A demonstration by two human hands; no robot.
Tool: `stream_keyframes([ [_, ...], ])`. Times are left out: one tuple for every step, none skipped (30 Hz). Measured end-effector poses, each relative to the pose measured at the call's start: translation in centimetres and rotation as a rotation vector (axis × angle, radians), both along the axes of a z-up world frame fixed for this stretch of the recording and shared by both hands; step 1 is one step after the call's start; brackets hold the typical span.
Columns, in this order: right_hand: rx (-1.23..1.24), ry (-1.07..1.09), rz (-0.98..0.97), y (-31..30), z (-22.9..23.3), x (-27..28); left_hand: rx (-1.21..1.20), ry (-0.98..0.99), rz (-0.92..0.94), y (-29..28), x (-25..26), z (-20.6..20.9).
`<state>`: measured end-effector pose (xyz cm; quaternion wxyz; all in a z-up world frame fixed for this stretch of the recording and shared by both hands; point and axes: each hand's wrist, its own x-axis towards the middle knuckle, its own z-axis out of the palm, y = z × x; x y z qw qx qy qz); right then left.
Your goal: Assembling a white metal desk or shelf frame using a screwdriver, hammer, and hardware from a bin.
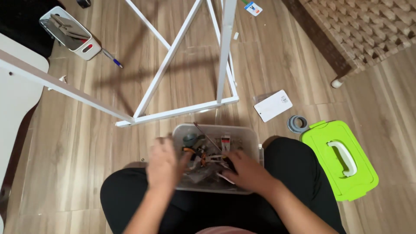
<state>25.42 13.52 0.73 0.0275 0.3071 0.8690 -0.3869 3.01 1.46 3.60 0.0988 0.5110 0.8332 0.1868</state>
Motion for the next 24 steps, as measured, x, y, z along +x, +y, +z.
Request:
stream_keyframes([
  [0.071,-0.084,0.023,-0.9,0.6,0.2,-0.088,0.016,0.123,-0.4,-0.9,-0.2],
  [0.057,-0.09,0.034,-1.3,-1.4,0.1,-0.103,0.01,0.133,-0.3,-1.1,-0.9],
  [0.186,0.041,0.021,-1.8,-3.4,0.0,-0.191,-0.021,0.177,-0.3,-1.5,-1.6],
  [0.31,0.174,0.01,-2.6,-5.4,-0.2,-0.283,-0.049,0.223,-0.6,-1.9,-2.3],
  [0.291,0.171,0.021,-2.7,-4.7,-0.5,-0.301,-0.054,0.235,-1.2,-1.6,-3.3],
  [0.21,0.059,-0.047,-2.2,-4.0,-1.1,-0.311,-0.06,0.239,-1.3,-1.8,-4.3],
  [0.13,-0.054,-0.113,-1.7,-3.2,-1.8,-0.321,-0.067,0.243,-1.4,-1.9,-5.2],
  [0.123,-0.053,-0.104,-1.3,-4.1,-1.5,-0.328,-0.067,0.252,-1.6,-1.8,-5.9],
  [0.124,-0.026,-0.099,-0.9,-5.0,-1.2,-0.278,-0.061,0.265,-1.9,-1.7,-6.7],
  [0.125,-0.001,-0.097,-0.6,-5.8,-1.0,-0.228,-0.057,0.275,-2.2,-1.6,-7.4],
  [0.117,-0.002,-0.09,-1.0,-5.3,-0.9,-0.236,-0.058,0.281,-2.5,-1.4,-6.9],
  [0.075,-0.033,-0.086,-1.0,-4.8,-1.0,-0.157,-0.046,0.277,-2.4,-1.2,-6.5],
  [0.033,-0.064,-0.082,-1.0,-4.3,-1.0,-0.077,-0.032,0.272,-2.3,-1.0,-6.1],
  [0.029,-0.068,-0.079,-1.1,-5.0,-0.6,-0.082,-0.036,0.275,-2.5,-0.9,-5.7],
  [0.112,0.006,-0.005,-1.2,-5.8,-0.1,-0.035,-0.034,0.27,-2.6,-0.8,-5.4],
  [0.198,0.08,0.067,-1.1,-6.5,0.4,0.014,-0.034,0.264,-2.5,-0.7,-5.0],
  [0.196,0.074,0.07,-1.4,-4.7,0.0,0.011,-0.039,0.265,-2.6,-0.7,-5.1],
  [0.131,0.12,0.031,-1.7,-2.9,-0.3,0.038,-0.037,0.263,-2.6,-0.7,-5.2],
  [0.067,0.165,-0.007,-2.0,-1.1,-0.6,0.064,-0.035,0.26,-2.7,-0.7,-5.3],
  [0.065,0.16,-0.005,-2.6,-2.2,-0.4,0.062,-0.039,0.263,-2.7,-0.7,-4.9],
  [0.225,0.099,0.004,-3.1,-3.3,-0.2,0.104,-0.001,0.246,-2.6,-0.6,-4.5],
  [0.385,0.039,0.016,-3.7,-4.4,0.0,0.147,0.037,0.231,-2.6,-0.6,-4.1],
  [0.383,0.037,0.021,-3.3,-4.5,-0.3,0.145,0.034,0.235,-2.5,-0.6,-4.1],
  [0.291,0.124,-0.022,-3.0,-4.7,-0.8,0.169,0.074,0.195,-2.5,-0.7,-4.0],
])
